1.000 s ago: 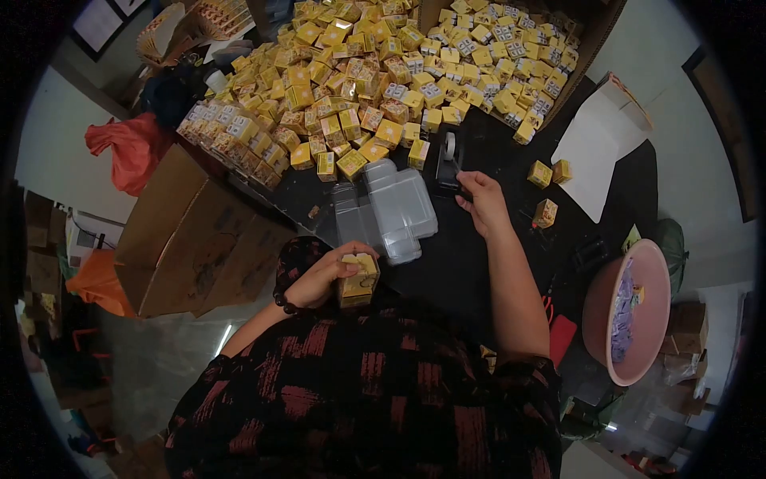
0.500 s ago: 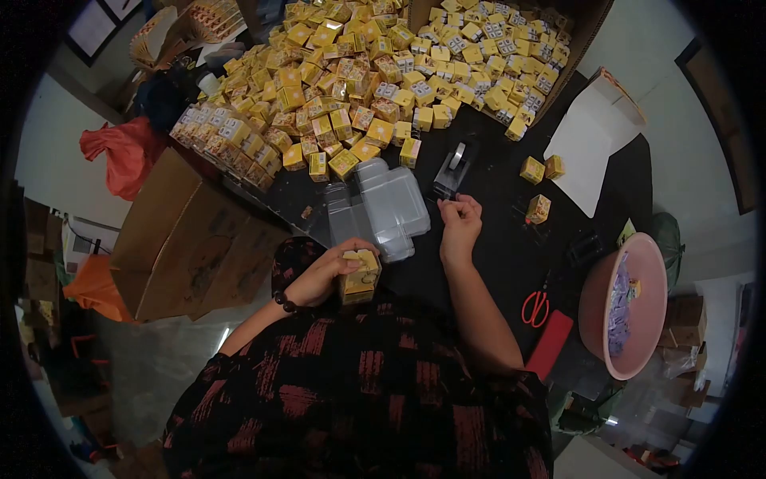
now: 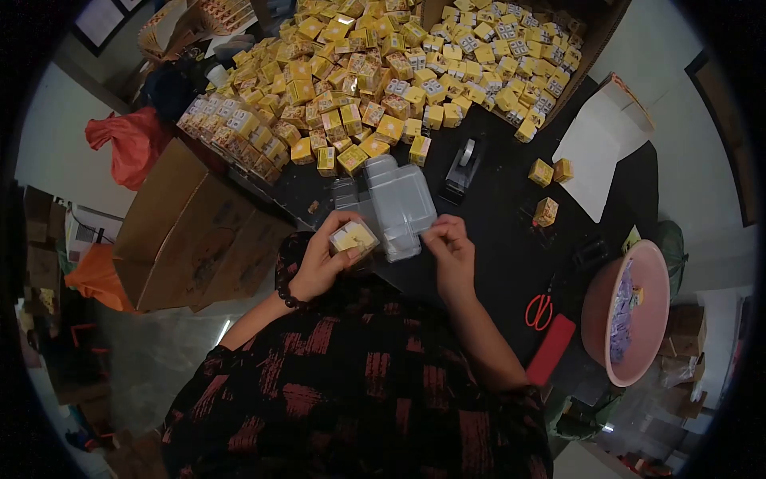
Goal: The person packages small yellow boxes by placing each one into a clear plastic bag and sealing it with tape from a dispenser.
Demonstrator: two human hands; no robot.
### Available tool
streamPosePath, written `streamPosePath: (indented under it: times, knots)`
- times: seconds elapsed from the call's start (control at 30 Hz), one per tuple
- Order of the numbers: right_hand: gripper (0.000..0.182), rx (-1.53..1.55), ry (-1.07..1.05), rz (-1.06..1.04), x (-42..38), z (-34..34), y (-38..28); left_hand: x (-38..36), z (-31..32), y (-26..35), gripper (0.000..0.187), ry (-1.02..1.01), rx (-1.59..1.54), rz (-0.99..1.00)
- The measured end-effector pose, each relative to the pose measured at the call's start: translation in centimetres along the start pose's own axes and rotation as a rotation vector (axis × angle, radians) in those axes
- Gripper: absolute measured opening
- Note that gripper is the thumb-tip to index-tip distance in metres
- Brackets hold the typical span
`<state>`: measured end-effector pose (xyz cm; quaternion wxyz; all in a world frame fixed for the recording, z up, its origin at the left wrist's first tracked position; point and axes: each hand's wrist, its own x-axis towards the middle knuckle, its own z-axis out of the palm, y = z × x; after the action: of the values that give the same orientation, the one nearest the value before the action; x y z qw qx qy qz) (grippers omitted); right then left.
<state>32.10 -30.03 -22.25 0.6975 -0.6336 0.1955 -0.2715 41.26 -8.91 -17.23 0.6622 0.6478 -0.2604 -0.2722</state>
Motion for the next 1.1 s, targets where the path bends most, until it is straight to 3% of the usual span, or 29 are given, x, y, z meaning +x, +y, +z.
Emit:
streamPosePath:
  times: [0.07,0.2,0.3,0.4,0.47,0.53,0.6,0.67,0.7,0.8,0.83,0.9,0.93,1.0,1.03,1.1]
  knots:
    - [0.007,0.190,-0.395,0.161,-1.7,1.4,-3.2,0.1,0.3,-0.2,0.044,0.012,0.080,0.078]
    - [0.011,0.084,-0.500,0.288,-2.4,2.7,-4.4,0.4,0.7,-0.2,0.044,0.031,0.236,0.240]
    - [0.013,0.066,-0.497,0.330,-2.5,3.0,-3.7,0.0,0.4,-0.1,0.046,0.017,0.260,0.218]
    - [0.015,0.069,-0.517,0.266,-2.6,3.2,-3.7,-0.3,0.7,-0.1,0.047,0.011,0.089,0.152]
    - [0.014,-0.131,-0.567,0.115,-2.5,3.1,-3.8,-0.5,1.0,-0.2,0.050,-0.010,-0.039,0.086]
    - [0.014,-0.266,-0.637,0.088,-2.4,2.7,-3.6,-0.4,1.1,-0.8,0.053,-0.035,-0.170,0.023]
    - [0.015,-0.406,-0.709,0.063,-2.1,2.5,-3.2,-0.1,1.2,-2.0,0.046,-0.091,-0.426,-0.010]
    - [0.013,-0.458,-0.488,-0.446,-1.5,2.7,-2.5,0.0,1.4,-2.0,0.046,-0.046,-0.517,-0.087]
    - [0.017,-0.480,-0.284,-0.431,-0.5,2.6,-2.3,0.1,1.5,-1.9,0.047,0.000,-0.606,-0.166]
    - [0.023,-0.568,0.280,-0.264,5.1,0.4,0.6,0.2,0.9,-2.1,0.045,-0.073,-0.567,-0.135]
    - [0.023,-0.569,0.282,-0.266,7.1,-1.0,2.6,0.2,0.9,-2.3,0.045,-0.075,-0.568,-0.135]
    - [0.017,-0.461,0.110,0.183,9.7,-2.7,4.4,0.2,0.8,-2.7,0.044,-0.115,-0.568,-0.167]
    - [0.017,-0.460,0.111,0.181,10.1,-3.2,4.1,0.2,0.8,-2.7,0.044,-0.116,-0.567,-0.165]
    - [0.012,0.022,-0.045,0.478,10.5,-4.1,3.1,0.2,0.8,-2.5,0.043,-0.122,-0.563,-0.185]
    - [0.012,0.021,-0.044,0.478,10.5,-4.3,3.3,0.1,0.8,-2.6,0.043,-0.123,-0.564,-0.186]
    - [0.009,0.366,0.006,0.564,10.1,-4.2,3.1,0.2,0.9,-2.7,0.042,-0.116,-0.561,-0.196]
